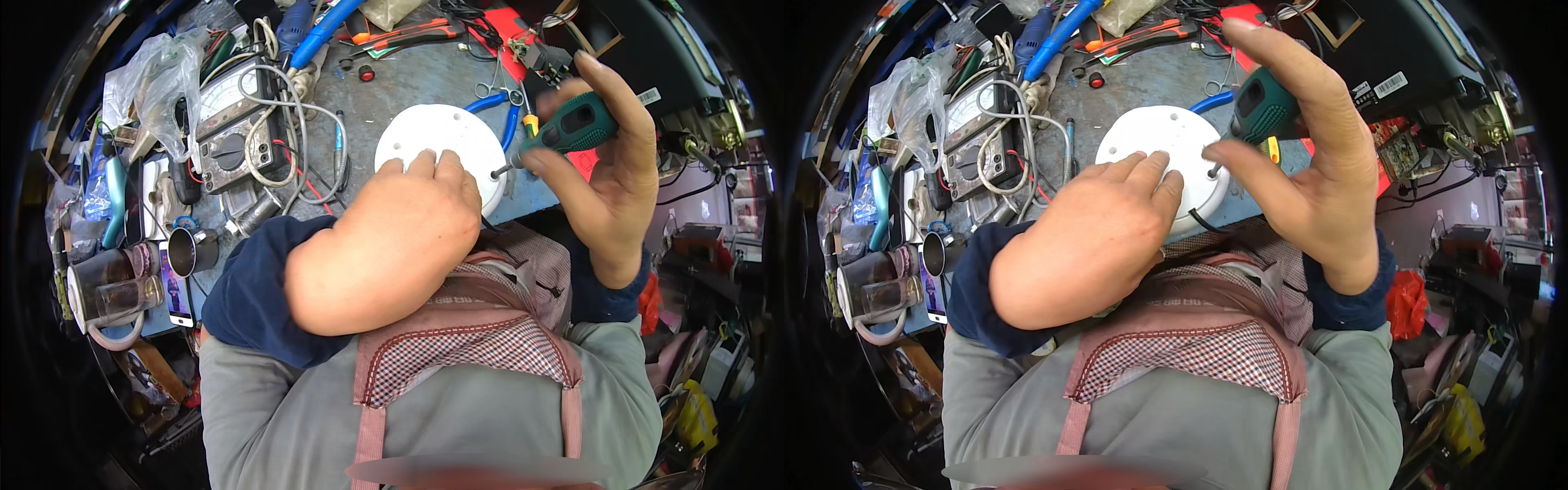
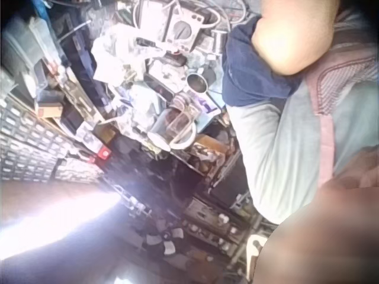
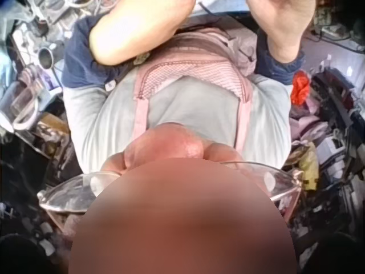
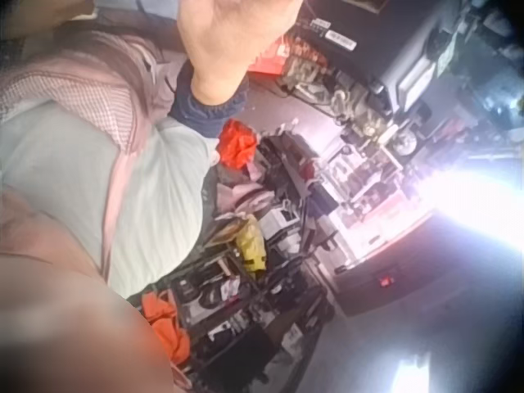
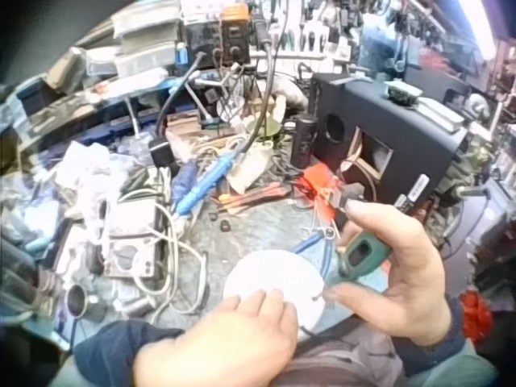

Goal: The person disassembles a white circular electronic device using a screwdriver, manipulates internal wires with pliers, and reassembles the casing. The person then uses a soldering iron on the device's interior components before closing the unit.

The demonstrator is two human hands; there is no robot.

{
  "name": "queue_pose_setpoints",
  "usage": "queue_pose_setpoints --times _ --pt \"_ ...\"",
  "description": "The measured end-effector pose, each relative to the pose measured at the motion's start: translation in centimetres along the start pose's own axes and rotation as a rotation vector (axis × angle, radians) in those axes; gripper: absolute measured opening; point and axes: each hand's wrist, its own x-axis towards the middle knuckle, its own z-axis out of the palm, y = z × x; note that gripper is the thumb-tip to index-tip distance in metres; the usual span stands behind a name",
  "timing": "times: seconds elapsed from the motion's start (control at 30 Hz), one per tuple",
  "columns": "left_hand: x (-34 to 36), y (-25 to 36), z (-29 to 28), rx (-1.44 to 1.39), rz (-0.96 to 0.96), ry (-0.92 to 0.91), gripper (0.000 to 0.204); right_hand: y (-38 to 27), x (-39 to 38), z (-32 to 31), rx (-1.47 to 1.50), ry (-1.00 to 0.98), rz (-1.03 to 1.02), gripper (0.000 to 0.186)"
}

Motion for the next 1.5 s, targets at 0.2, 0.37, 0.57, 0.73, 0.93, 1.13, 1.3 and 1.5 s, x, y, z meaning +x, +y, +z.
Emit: queue_pose_setpoints --times 0.2,0.37,0.57,0.73,0.93,1.13,1.3,1.5 --pt "0.8 1.4 3.5 0.304 -0.043 0.134 0.036 -0.2 -0.3 -0.6 0.171 -0.002 0.114 0.084" --pt "0.8 1.6 3.6 0.321 -0.045 0.144 0.039 -0.2 0.1 -0.1 0.039 -0.074 -0.045 0.087" --pt "1.0 1.6 1.6 0.142 -0.072 0.026 0.055 -0.6 -1.8 -2.3 0.522 0.480 -0.183 0.061" --pt "1.9 -0.8 -0.2 -0.063 -0.142 0.078 0.097 1.5 -8.1 -0.7 0.258 0.267 0.539 0.058" --pt "2.3 -2.2 -0.2 -0.169 -0.220 0.005 0.108 4.7 -11.1 3.4 -0.209 0.044 0.287 0.079" --pt "-0.6 5.3 2.8 -0.280 -0.319 0.158 0.081 5.1 -14.4 1.2 0.198 0.125 0.449 0.080" --pt "-1.2 7.1 7.9 -0.334 -0.196 0.466 0.068 5.7 -16.6 -0.6 0.226 0.166 0.421 0.083" --pt "-1.2 7.0 10.6 -0.658 -0.292 0.655 0.063 5.0 -16.1 -0.6 0.266 0.148 0.523 0.081"
